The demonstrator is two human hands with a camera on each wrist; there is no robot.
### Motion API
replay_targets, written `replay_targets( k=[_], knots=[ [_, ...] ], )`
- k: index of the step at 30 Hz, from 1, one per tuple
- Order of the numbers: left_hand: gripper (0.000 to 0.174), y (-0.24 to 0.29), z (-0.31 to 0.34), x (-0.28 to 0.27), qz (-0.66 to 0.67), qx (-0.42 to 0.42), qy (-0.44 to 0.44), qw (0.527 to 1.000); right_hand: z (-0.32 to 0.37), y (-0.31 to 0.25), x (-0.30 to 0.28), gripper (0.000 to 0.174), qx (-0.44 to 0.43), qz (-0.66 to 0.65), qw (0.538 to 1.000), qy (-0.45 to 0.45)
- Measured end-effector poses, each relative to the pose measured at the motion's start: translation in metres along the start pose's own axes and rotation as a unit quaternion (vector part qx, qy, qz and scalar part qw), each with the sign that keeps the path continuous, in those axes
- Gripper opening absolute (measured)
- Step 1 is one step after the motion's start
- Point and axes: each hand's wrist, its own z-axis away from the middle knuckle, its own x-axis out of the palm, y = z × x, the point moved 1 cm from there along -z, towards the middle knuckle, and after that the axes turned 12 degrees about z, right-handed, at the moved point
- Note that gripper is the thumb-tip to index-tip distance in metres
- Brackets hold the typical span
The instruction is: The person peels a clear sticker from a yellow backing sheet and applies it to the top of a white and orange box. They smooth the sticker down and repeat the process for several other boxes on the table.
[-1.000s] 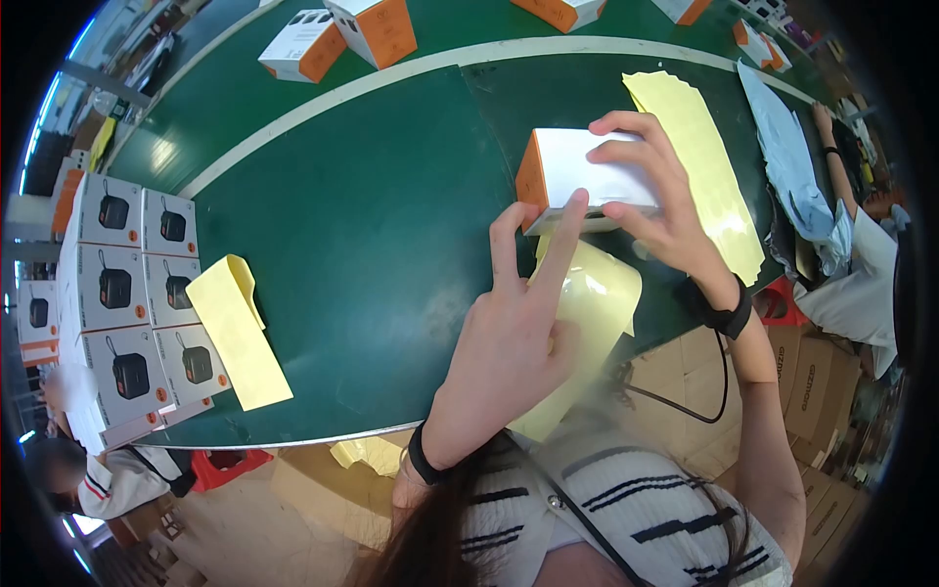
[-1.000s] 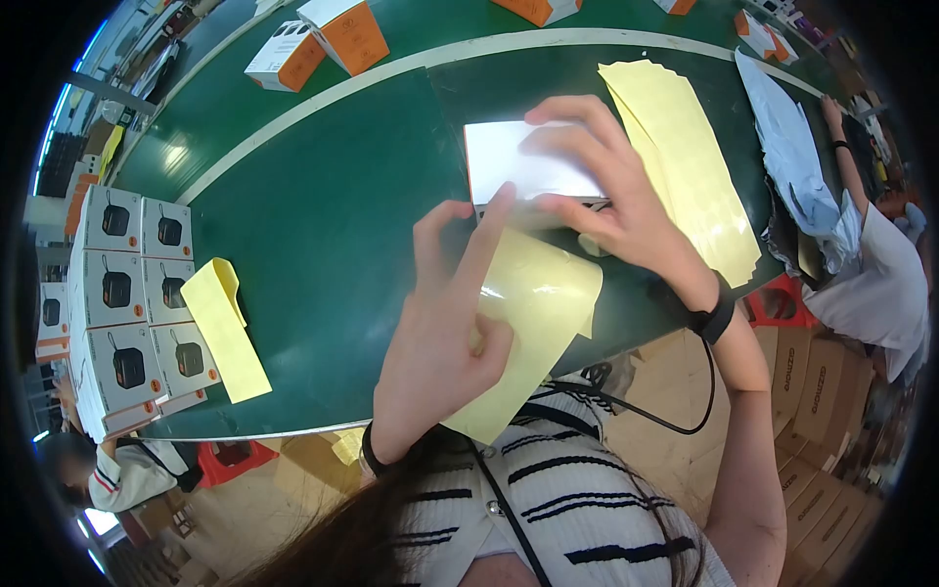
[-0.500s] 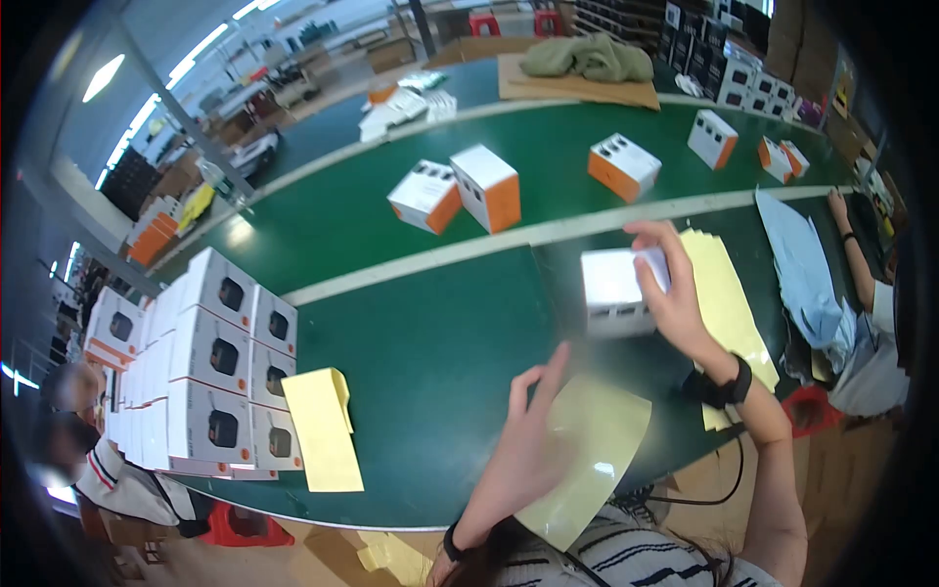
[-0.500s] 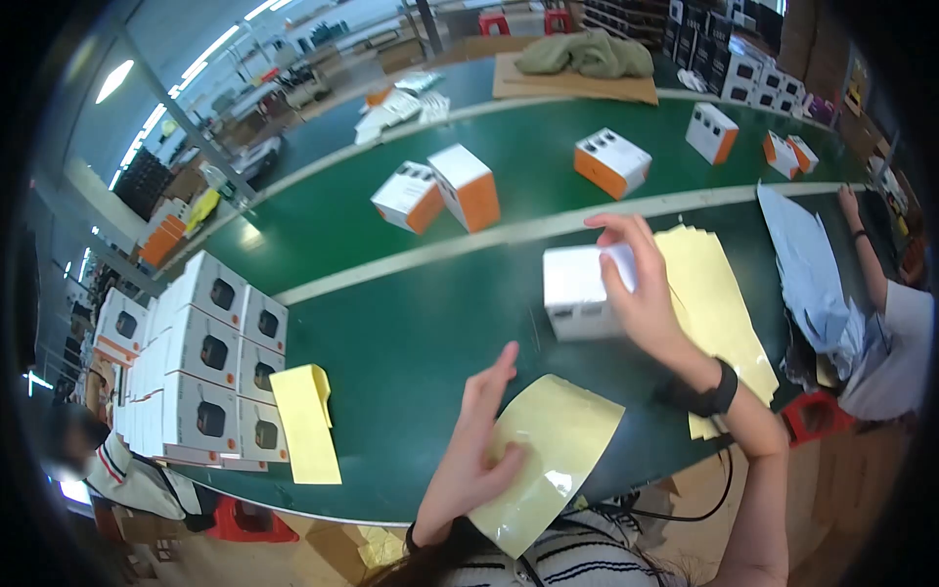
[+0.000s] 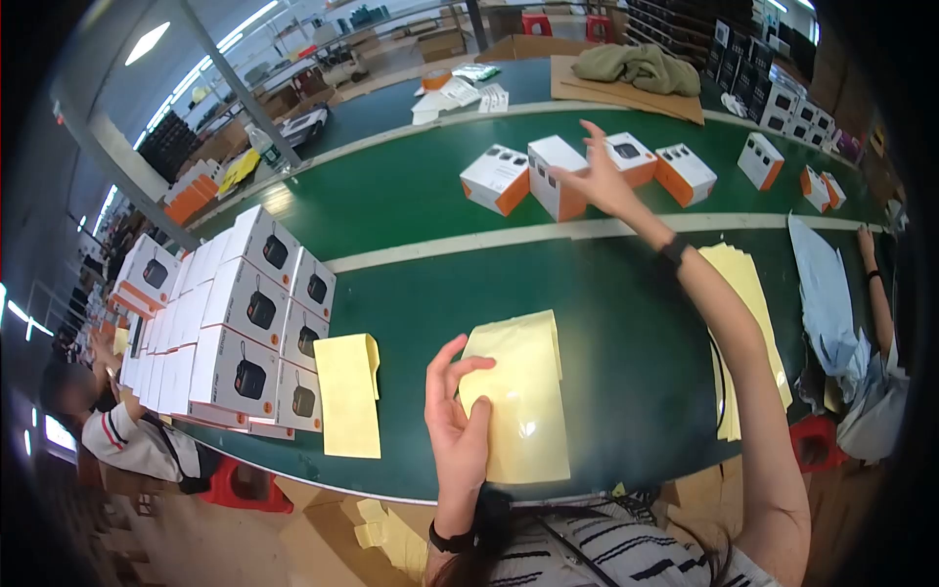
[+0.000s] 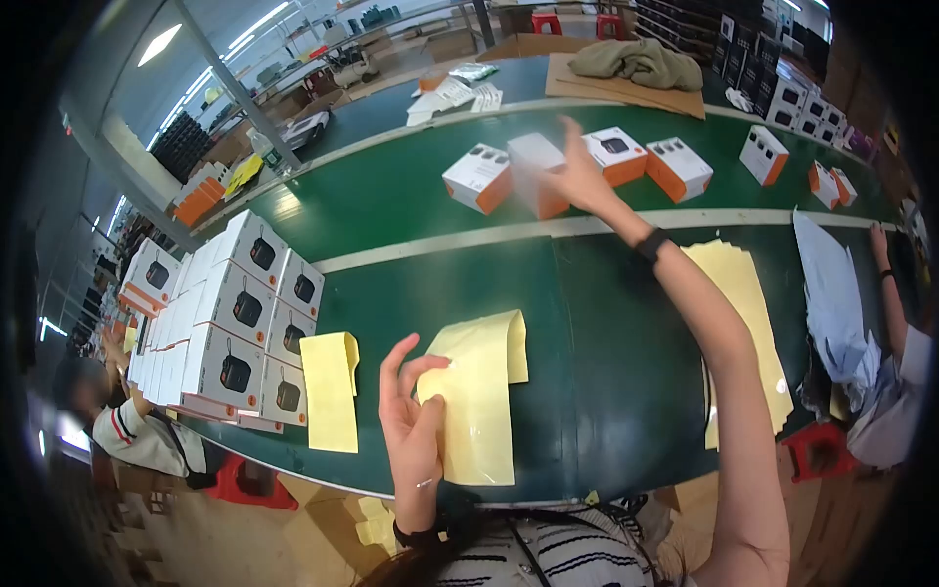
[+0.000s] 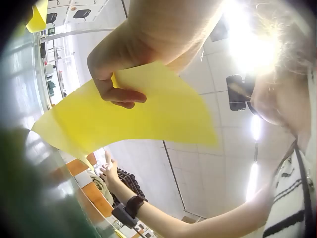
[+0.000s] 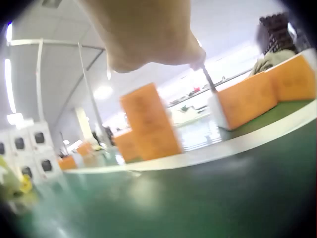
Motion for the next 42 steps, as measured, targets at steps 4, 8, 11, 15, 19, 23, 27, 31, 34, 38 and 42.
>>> replay_targets(
  k=[4,8,11,15,19,23,27,31,34,38,42],
  knots=[
    [0.073,0.008,0.007,0.011,-0.058,0.037,-0.038,0.997,-0.009,0.019,0.022,0.099,-0.06,0.108,0.992,0.019],
    [0.073,0.012,0.021,0.017,-0.023,0.011,-0.042,0.999,0.075,-0.044,-0.054,0.107,-0.109,-0.061,0.99,-0.067],
    [0.065,0.019,0.02,0.022,-0.158,-0.009,-0.2,0.967,0.135,-0.071,-0.086,0.11,-0.143,-0.044,0.975,-0.164],
    [0.048,0.016,0.035,0.035,-0.165,-0.155,-0.289,0.93,0.193,-0.075,-0.091,0.115,-0.08,-0.079,0.946,-0.304],
    [0.031,-0.002,0.047,0.052,-0.131,-0.212,-0.337,0.908,0.208,-0.082,-0.104,0.115,-0.164,-0.049,0.958,-0.232],
    [0.022,-0.009,0.048,0.073,-0.027,-0.232,-0.335,0.913,0.23,-0.116,-0.1,0.105,-0.124,-0.071,0.985,-0.101],
    [0.024,-0.013,0.04,0.084,-0.001,-0.248,-0.382,0.89,0.245,-0.137,-0.089,0.101,-0.133,-0.077,0.985,-0.077],
    [0.027,-0.018,0.048,0.085,0.09,-0.268,-0.343,0.896,0.251,-0.141,-0.089,0.102,-0.108,-0.041,0.991,-0.069],
    [0.028,-0.013,0.047,0.083,0.049,-0.274,-0.375,0.884,0.252,-0.136,-0.099,0.074,-0.133,0.056,0.99,0.009],
    [0.027,-0.017,0.048,0.076,0.047,-0.252,-0.355,0.899,0.256,-0.125,-0.122,0.021,-0.046,-0.006,0.996,-0.077],
    [0.026,-0.021,0.045,0.071,-0.003,-0.251,-0.324,0.912,0.272,-0.145,-0.116,0.003,0.003,-0.081,0.985,-0.153]
  ],
)
